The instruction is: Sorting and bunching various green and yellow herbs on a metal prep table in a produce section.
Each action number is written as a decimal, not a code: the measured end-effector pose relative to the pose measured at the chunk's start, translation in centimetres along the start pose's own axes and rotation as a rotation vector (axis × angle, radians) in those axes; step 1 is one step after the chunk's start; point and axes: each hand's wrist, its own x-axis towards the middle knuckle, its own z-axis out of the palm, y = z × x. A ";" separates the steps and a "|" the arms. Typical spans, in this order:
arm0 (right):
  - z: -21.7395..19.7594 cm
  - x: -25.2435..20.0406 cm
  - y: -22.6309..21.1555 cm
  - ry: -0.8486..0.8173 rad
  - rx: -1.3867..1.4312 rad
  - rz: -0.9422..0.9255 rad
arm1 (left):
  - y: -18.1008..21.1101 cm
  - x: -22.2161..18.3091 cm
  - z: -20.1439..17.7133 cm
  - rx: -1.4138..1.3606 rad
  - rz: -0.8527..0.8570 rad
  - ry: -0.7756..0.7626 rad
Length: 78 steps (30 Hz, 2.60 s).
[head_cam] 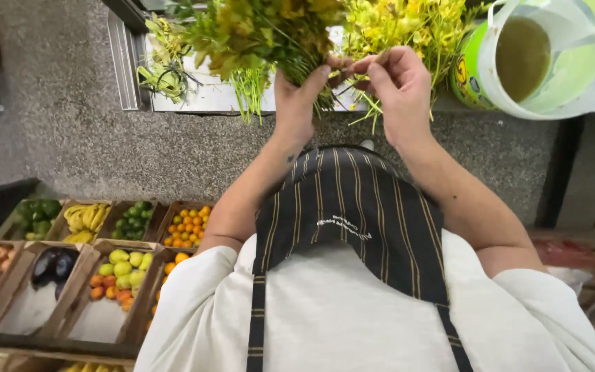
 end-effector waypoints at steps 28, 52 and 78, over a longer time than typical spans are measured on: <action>-4.8 2.0 4.5 0.118 -0.147 0.349 | 9.3 1.0 -9.3 -0.194 0.141 0.023; 14.0 4.8 6.9 -0.791 0.165 0.222 | 7.2 -3.0 -15.1 -0.323 0.113 0.070; -6.9 4.1 5.1 0.285 -1.455 -0.327 | 1.1 1.5 -0.1 -0.373 -0.174 -0.377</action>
